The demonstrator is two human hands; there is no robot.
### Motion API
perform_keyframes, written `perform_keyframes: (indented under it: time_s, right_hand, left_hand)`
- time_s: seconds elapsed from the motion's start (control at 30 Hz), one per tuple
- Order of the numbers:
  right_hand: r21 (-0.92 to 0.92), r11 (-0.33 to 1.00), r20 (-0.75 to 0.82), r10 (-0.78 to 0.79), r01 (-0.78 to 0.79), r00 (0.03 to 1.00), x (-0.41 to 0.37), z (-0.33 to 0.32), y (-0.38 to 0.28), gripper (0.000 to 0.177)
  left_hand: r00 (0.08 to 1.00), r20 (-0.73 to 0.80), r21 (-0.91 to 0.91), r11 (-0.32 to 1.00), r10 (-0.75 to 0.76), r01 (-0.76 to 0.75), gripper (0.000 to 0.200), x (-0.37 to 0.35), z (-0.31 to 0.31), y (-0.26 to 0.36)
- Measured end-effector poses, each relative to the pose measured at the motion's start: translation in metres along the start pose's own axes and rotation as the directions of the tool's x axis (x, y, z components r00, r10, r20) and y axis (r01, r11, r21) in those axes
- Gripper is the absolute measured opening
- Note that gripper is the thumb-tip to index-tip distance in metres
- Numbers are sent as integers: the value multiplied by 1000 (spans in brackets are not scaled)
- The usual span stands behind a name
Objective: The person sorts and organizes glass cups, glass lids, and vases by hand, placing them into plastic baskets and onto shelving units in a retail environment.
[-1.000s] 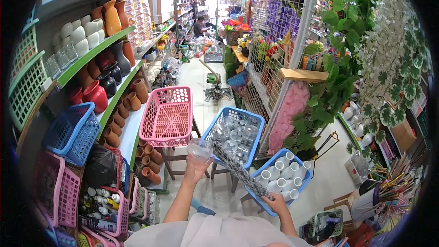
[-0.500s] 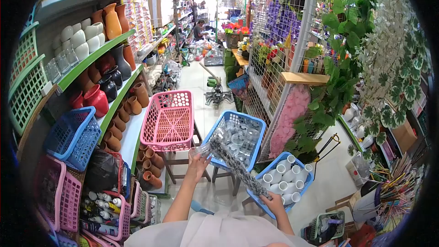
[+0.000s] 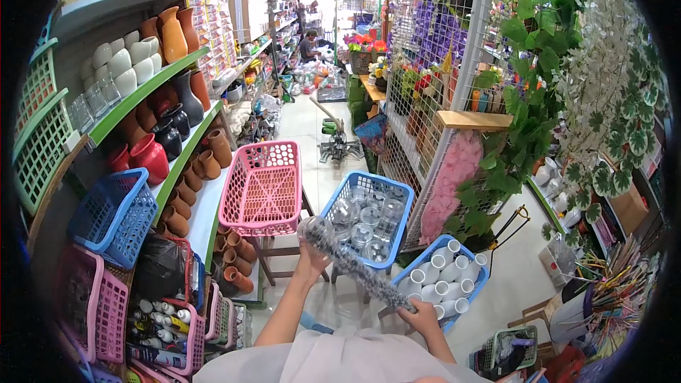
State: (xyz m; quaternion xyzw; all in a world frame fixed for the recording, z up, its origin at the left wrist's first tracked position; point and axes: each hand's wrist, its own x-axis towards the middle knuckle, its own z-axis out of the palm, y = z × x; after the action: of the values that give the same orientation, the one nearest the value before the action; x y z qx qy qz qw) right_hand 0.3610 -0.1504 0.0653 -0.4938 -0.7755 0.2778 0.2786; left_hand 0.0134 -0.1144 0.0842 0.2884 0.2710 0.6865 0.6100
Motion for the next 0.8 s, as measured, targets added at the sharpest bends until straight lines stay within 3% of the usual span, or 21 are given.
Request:
perform_keyframes:
  time_s: [0.07, 0.13, 0.17, 0.27, 0.37, 0.4, 0.47, 0.5, 0.53, 0.57, 0.63, 0.67, 0.73, 0.8]
  right_hand:
    - [4, 992, -85, 123, -123, 989, 2, 0, -7, 34]
    - [-25, 993, -11, 117, -117, 993, 0, -1, -2, 36]
    - [-52, 993, 57, 111, -108, 992, 0, -1, 0, 40]
    - [-61, 995, 14, 76, -75, 997, 2, -5, -6, 39]
    - [4, 987, -24, 161, -161, 987, 8, -7, -19, 39]
    - [4, 987, -20, 160, -160, 987, 8, -8, -18, 39]
    - [-81, 996, -12, -41, 40, 999, 9, -9, -12, 33]
    - [-82, 996, -12, -42, 41, 999, 12, -8, -11, 33]
    - [-50, 997, -55, 63, -66, 996, 15, -5, -10, 32]
    - [-14, 985, -94, 169, -171, 981, 17, -3, -10, 31]
    - [-16, 995, -70, 96, -98, 993, 19, -5, -11, 30]
    - [-14, 1000, -46, 23, -24, 999, 20, -5, -12, 30]
    - [14, 997, -16, 76, -76, 997, 24, -6, -16, 34]
    - [39, 991, 18, 131, -131, 991, 29, -4, -21, 39]
  left_hand:
    - [985, -153, -118, 991, -78, 60, 94, 1, -6, -5]
    - [980, -180, -178, 983, -85, 53, 95, -2, 12, 2]
    - [985, -164, -221, 975, -57, 19, 93, -4, 24, 7]
    - [986, -155, -337, 942, -61, 5, 87, -5, 32, 13]
    - [984, -31, -521, 843, -175, 133, 85, -3, 11, -2]
    - [984, -35, -523, 843, -174, 131, 85, -1, 12, -3]
    - [991, -6, -520, 847, -132, 110, 85, 7, 17, -5]
    - [990, 93, -508, 851, -102, 135, 85, 6, 18, -2]
    - [985, -22, -463, 875, -170, 141, 87, 1, 20, -4]
    - [980, -38, -506, 850, -194, 149, 88, 1, 23, -5]
    - [975, -55, -548, 822, -217, 152, 88, 3, 23, -8]
    - [985, -10, -473, 869, -170, 146, 88, 4, 23, -9]
    - [991, 32, -395, 909, -129, 131, 87, 4, 21, -9]
    - [982, -65, -401, 906, -178, 138, 86, 5, 21, -8]
